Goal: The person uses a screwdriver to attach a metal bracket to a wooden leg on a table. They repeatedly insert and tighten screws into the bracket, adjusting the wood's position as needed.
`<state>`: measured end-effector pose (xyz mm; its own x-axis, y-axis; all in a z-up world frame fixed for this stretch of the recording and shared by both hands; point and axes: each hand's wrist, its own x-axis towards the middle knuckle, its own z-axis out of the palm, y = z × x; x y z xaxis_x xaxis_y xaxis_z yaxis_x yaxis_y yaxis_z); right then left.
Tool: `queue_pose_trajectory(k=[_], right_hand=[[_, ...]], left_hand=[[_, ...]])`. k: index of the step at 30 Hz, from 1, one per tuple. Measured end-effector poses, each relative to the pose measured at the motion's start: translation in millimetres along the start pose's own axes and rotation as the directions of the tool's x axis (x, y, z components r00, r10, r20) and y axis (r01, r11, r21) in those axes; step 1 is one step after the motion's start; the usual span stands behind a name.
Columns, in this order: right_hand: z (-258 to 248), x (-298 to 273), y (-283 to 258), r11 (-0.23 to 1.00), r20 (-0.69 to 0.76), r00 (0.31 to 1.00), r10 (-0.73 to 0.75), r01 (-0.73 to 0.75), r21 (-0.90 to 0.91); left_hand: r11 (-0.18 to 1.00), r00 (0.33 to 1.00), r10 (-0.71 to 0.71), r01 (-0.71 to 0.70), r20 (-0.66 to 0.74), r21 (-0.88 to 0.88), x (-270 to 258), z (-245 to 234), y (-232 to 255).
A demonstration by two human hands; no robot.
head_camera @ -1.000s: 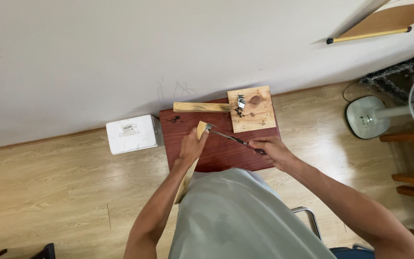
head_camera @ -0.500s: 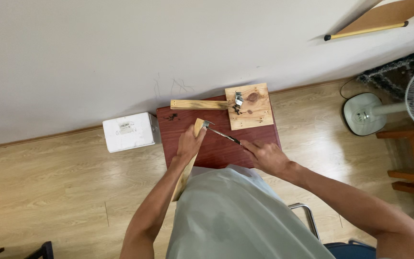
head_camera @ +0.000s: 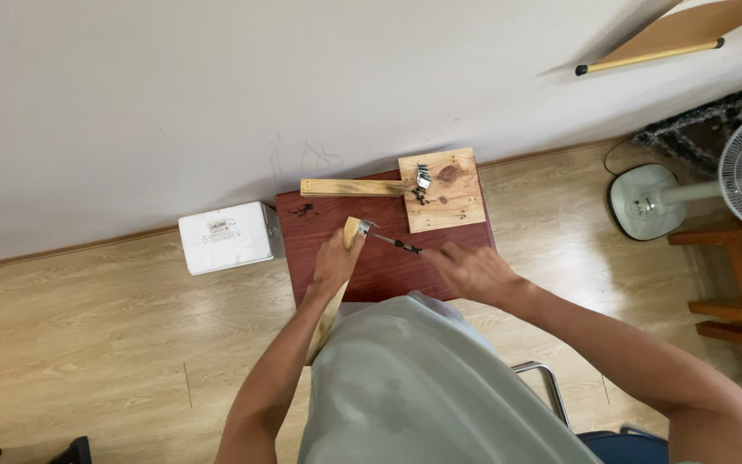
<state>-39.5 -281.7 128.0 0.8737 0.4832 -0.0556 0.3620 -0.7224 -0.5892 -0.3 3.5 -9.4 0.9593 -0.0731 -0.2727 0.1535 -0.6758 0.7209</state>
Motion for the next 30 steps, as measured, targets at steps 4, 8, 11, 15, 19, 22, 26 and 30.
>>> queue_pose_trajectory(k=[4, 8, 11, 15, 19, 22, 26, 30], right_hand=[[5.2, -2.7, -4.6, 0.952, 0.16, 0.985, -0.056, 0.101, -0.288], [23.4, -9.7, 12.8, 0.949, 0.109, 0.963, 0.246, -0.262, 0.178], [32.9, -2.9, 34.6, 0.474, 0.328, 0.808, 0.489, -0.562, 0.678], [26.0, -9.2, 47.4, 0.006, 0.612, 0.581, 0.537, -0.728, 0.686], [16.9, -2.9, 31.8, 0.251, 0.435, 0.715, 0.547, -0.637, 0.729], [11.1, -2.6, 15.4, 0.948, -0.057, 0.984, 0.167, -0.144, 0.284], [8.1, -2.4, -2.4, 0.983, 0.015, 0.999, -0.041, 0.043, -0.176], [17.1, -2.2, -0.1, 0.983, 0.158, 0.979, 0.129, -0.105, -0.153]], left_hand=[[0.995, 0.996, -0.07, 0.074, 0.055, -0.064, 2.2, -4.8, -0.4], [0.994, 0.998, -0.049, 0.053, 0.042, -0.094, -2.4, -6.0, 3.4], [0.997, 1.0, -0.02, 0.021, 0.01, -0.072, -0.9, -8.7, 6.2], [1.0, 0.999, -0.023, 0.024, 0.038, -0.012, 0.0, -8.6, 9.1], [0.998, 0.997, -0.057, 0.058, 0.049, -0.024, -5.9, -7.2, 11.9], [0.999, 0.998, -0.049, 0.05, 0.036, -0.013, 0.4, -5.4, 12.4], [0.999, 0.998, -0.047, 0.048, 0.043, -0.025, 4.5, -7.4, 13.5], [0.991, 0.992, -0.086, 0.094, 0.092, -0.095, 2.3, -10.2, 8.1]])
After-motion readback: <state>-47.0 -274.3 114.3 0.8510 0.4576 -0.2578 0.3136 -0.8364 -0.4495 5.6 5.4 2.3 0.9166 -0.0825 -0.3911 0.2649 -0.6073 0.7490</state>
